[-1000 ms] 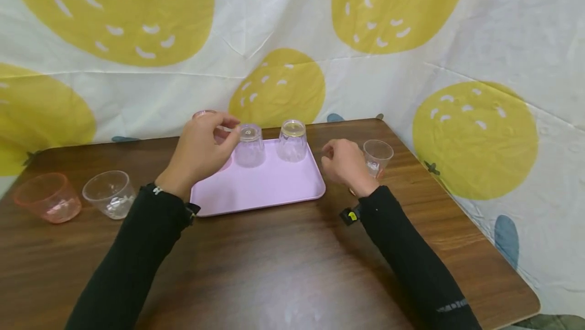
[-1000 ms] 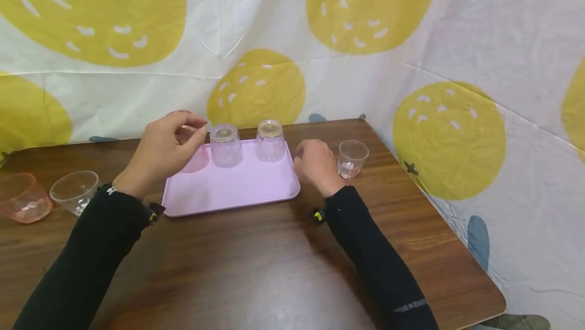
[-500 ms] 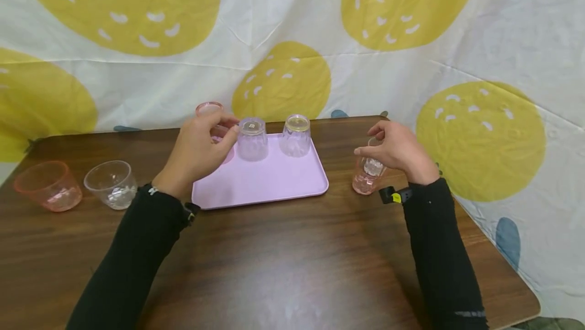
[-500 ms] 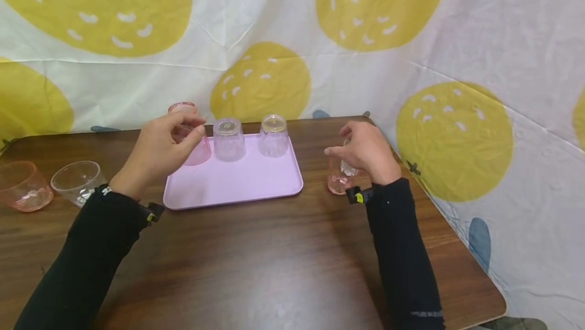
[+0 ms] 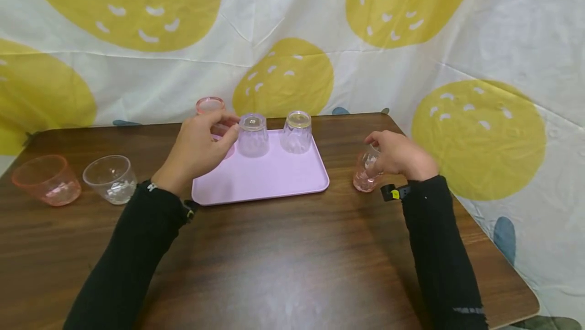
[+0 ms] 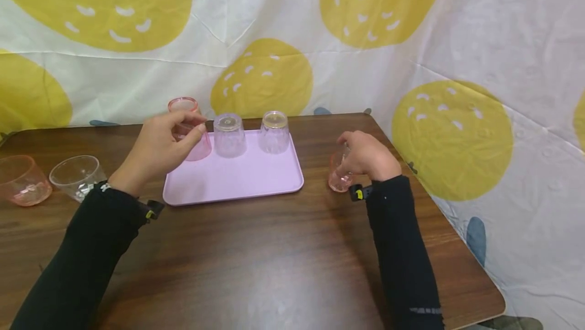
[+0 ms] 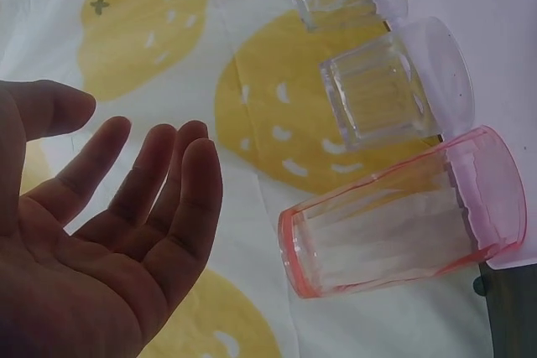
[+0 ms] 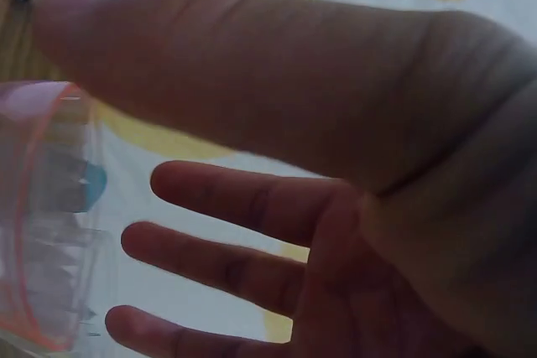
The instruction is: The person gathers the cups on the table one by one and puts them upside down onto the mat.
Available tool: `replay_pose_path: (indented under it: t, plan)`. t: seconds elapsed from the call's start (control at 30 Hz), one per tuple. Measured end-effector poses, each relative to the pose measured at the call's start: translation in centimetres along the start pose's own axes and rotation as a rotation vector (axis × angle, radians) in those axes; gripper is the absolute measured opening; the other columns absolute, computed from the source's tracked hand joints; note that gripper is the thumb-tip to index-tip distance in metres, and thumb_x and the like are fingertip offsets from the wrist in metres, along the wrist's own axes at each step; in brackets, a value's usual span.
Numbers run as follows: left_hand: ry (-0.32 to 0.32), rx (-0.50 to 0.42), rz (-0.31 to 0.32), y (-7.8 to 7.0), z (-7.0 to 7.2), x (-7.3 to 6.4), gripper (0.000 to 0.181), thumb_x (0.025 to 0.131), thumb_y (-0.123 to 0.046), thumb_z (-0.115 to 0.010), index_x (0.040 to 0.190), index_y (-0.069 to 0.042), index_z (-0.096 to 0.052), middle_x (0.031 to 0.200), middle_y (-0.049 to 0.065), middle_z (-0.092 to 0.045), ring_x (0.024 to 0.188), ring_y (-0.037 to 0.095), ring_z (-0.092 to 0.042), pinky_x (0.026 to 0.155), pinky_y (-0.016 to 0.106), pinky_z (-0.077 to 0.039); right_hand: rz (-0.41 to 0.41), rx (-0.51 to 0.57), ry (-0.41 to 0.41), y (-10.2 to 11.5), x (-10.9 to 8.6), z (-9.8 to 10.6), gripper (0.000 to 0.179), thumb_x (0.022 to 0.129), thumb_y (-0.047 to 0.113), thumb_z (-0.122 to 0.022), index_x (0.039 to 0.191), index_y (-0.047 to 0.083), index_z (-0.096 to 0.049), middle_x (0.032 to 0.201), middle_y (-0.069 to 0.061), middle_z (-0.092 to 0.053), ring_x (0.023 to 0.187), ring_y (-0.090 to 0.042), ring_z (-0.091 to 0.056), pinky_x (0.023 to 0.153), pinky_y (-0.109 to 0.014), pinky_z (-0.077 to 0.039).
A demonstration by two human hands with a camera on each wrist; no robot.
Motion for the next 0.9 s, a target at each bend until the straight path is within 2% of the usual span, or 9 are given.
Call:
replay_pose_path:
  t: [0.17,0.3,0.63,0.73,0.9]
  plan:
    - [0.033,0.002,0.022,0.3,-0.4,-0.1,0.027,0.099,-0.021,-0.059,0.117,-0.005,-0.072,0.108,0.014,-0.073,0.095,0.028,-0.073,0.081,0.046,-0.059,-0.024,-0.029,0.015,-0.7,0.4,-0.9,0.069,0.074,0.013,-0.083,0.138,0.010,-0.057,0.141,-0.017,-0.055,0.118,-0.038,-0.048,0.087,-0.049,-0.051]
    - [0.036,0.014,0.016,0.2,-0.6,-0.2,0.027,0.099,-0.021,-0.060,0.117,-0.005,-0.072,0.105,0.015,-0.074,0.094,0.029,-0.073,0.079,0.046,-0.059,-0.028,-0.067,0.014,-0.9,0.7,-1.2,0.067,0.073,0.010,-0.084,0.136,0.010,-0.060,0.142,-0.017,-0.053,0.121,-0.040,-0.040,0.087,-0.051,-0.050]
    - [0.065,0.031,0.019,0.1,-0.7,-0.1,0.026,0.099,-0.020,-0.059,0.117,-0.005,-0.071,0.108,0.016,-0.074,0.096,0.031,-0.073,0.082,0.047,-0.059,-0.051,-0.069,0.013,-0.8,1.0,-1.3,0.060,0.077,0.008,-0.079,0.134,0.009,-0.061,0.134,-0.018,-0.058,0.119,-0.039,-0.045,0.092,-0.052,-0.049]
    - [0.071,0.038,0.022,0.2,-0.8,-0.2,0.026,0.099,-0.020,-0.059,0.117,-0.005,-0.071,0.107,0.016,-0.074,0.095,0.031,-0.073,0.082,0.047,-0.059,-0.044,-0.066,0.006,-0.5,0.8,-1.2,0.059,0.078,0.009,-0.079,0.134,0.009,-0.061,0.135,-0.018,-0.058,0.118,-0.039,-0.044,0.089,-0.049,-0.049]
    - [0.077,0.034,0.024,0.4,-1.1,-0.2,0.025,0.099,-0.019,-0.059,0.116,-0.005,-0.071,0.109,0.014,-0.074,0.096,0.031,-0.073,0.083,0.047,-0.059,-0.015,-0.055,-0.012,0.2,0.3,-0.8,0.062,0.079,0.011,-0.081,0.136,0.007,-0.058,0.139,-0.018,-0.054,0.115,-0.036,-0.049,0.085,-0.045,-0.051]
Point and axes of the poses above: each hand's wrist, its own x-axis towards the middle knuckle, its own z-axis out of the back of the hand, y = z × x, the point moved 7 cm from there along x, towards the middle knuckle
